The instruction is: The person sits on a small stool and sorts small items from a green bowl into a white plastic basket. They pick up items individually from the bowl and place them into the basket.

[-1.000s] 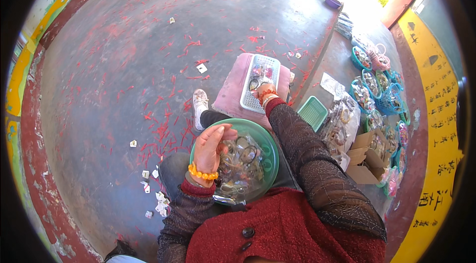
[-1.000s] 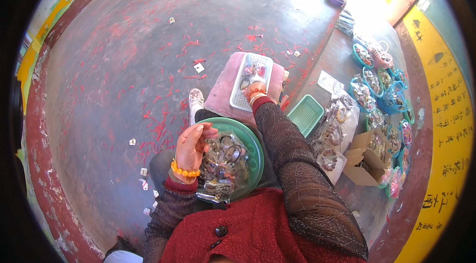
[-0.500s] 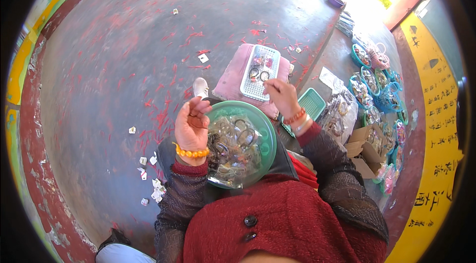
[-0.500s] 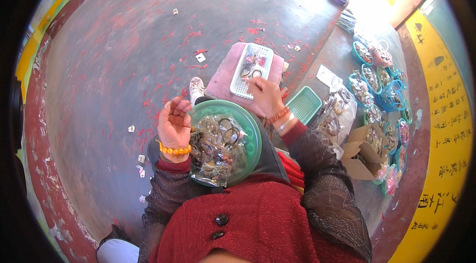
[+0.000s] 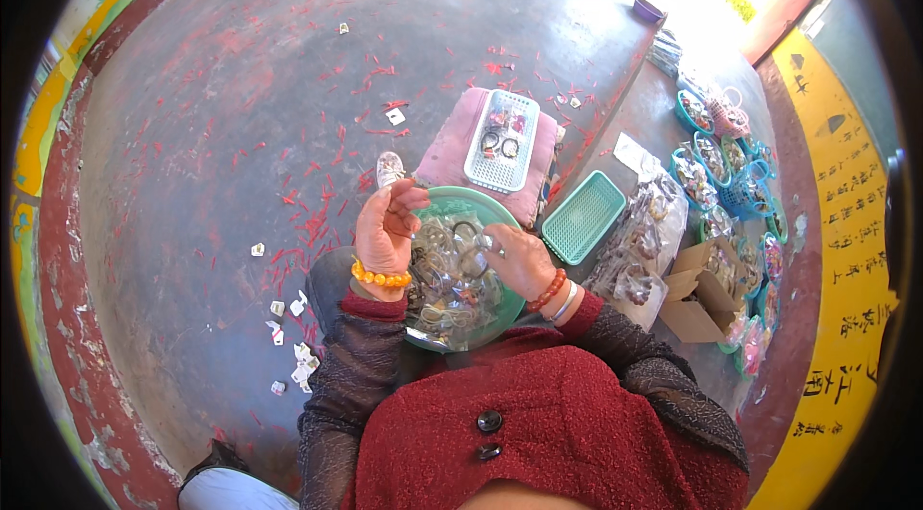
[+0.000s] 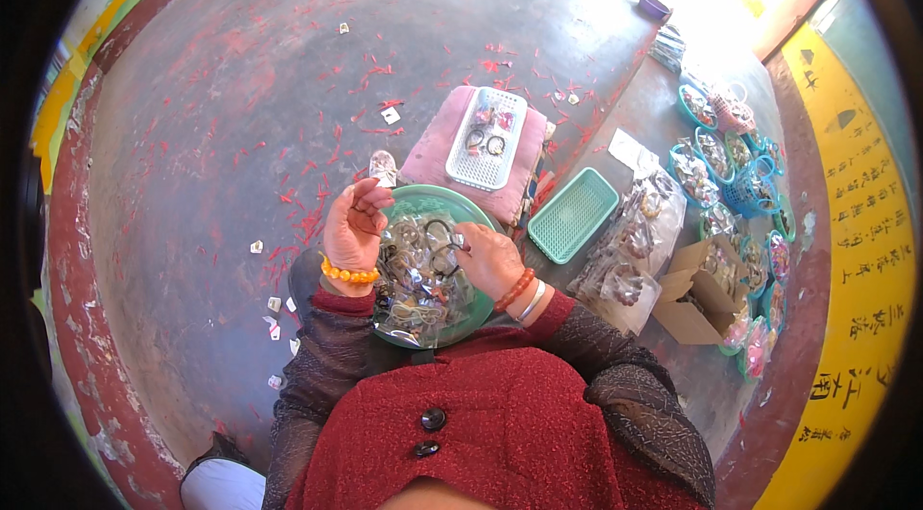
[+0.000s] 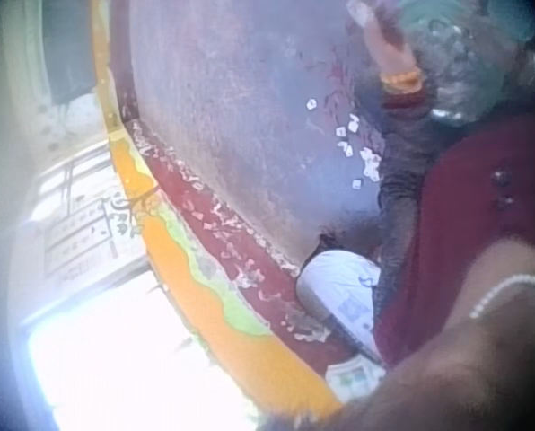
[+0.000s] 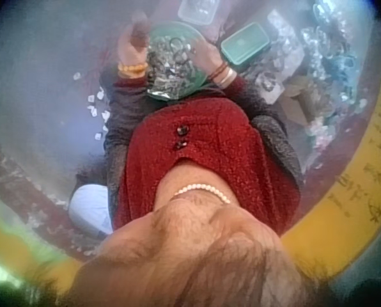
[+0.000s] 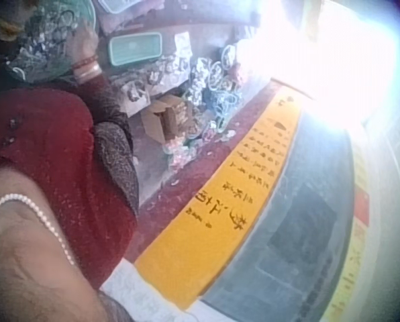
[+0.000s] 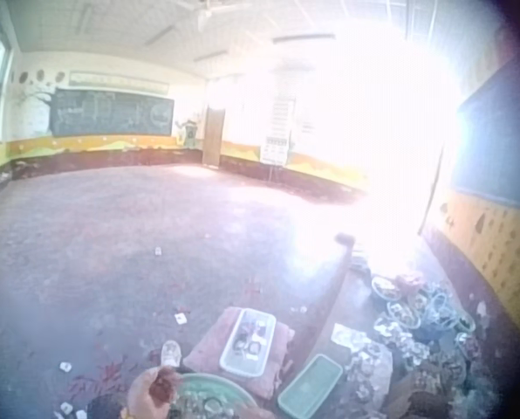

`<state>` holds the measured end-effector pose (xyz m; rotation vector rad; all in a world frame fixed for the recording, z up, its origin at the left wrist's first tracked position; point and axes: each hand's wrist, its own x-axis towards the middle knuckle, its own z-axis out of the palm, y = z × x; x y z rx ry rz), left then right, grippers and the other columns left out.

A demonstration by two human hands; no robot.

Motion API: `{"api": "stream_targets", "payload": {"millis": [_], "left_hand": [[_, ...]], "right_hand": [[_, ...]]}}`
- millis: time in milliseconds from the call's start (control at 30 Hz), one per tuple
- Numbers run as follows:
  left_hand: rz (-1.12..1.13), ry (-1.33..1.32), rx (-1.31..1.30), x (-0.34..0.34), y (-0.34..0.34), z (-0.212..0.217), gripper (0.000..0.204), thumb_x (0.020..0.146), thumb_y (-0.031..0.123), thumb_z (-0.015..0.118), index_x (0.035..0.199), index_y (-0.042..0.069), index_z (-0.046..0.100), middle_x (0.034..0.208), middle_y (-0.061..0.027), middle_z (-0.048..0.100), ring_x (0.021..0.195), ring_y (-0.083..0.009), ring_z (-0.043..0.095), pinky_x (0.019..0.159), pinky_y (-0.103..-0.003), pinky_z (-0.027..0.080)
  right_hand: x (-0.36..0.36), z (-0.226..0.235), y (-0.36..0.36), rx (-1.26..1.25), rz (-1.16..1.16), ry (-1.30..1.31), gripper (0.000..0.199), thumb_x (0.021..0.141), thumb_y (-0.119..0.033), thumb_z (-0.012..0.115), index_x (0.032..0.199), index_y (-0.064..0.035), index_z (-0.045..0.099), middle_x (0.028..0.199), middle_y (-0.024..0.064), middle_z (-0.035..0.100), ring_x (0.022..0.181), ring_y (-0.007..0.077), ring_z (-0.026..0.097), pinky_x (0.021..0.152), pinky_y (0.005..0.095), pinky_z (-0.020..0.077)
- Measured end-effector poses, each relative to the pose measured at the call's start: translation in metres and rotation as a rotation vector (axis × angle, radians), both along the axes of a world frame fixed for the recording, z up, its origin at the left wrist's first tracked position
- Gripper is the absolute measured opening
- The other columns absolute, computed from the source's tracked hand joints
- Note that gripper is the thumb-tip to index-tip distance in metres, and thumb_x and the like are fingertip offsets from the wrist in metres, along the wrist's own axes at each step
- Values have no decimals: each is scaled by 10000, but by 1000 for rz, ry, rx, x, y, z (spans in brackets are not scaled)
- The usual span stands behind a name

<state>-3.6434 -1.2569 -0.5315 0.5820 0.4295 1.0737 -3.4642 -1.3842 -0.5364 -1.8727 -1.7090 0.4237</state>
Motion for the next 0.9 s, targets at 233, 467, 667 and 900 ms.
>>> {"api": "stream_targets", "payload": {"millis": [233, 467, 667, 900], "left_hand": [[-67, 57, 76, 2, -4, 8, 313, 884, 243, 496, 1028, -21, 584, 884, -119, 654, 786, -158, 624, 579, -219, 443], [-182, 255, 189, 4, -10, 11, 308, 882, 229, 497, 1063, -3, 587, 949, -88, 649, 818, -128, 607, 585, -211, 427], [-490, 498, 400, 13, -25, 27, 307, 856, 150, 556, 1112, -20, 565, 1034, -54, 622, 828, -38, 529, 625, -175, 390], [-865, 546, 277, 10, -22, 38, 233, 842, 94, 590, 1037, -32, 607, 927, -62, 645, 838, -115, 598, 776, -240, 467]], "right_hand": [[8, 10, -2, -180, -62, 478, 187, 716, -103, 630, 861, 14, 621, 665, 77, 614, 583, 162, 584, 557, 282, 462], [26, 48, -4, -154, -96, 692, 146, 783, -107, 556, 833, 4, 636, 626, -10, 555, 520, 46, 498, 468, 200, 394], [27, 69, 1, -3, -60, 795, 120, 851, -62, 512, 888, 4, 605, 687, -8, 576, 504, 33, 482, 445, 175, 378], [17, 56, 11, 130, -163, 943, 107, 879, -58, 517, 876, 11, 599, 718, 16, 578, 476, 60, 514, 421, 187, 410]]}}
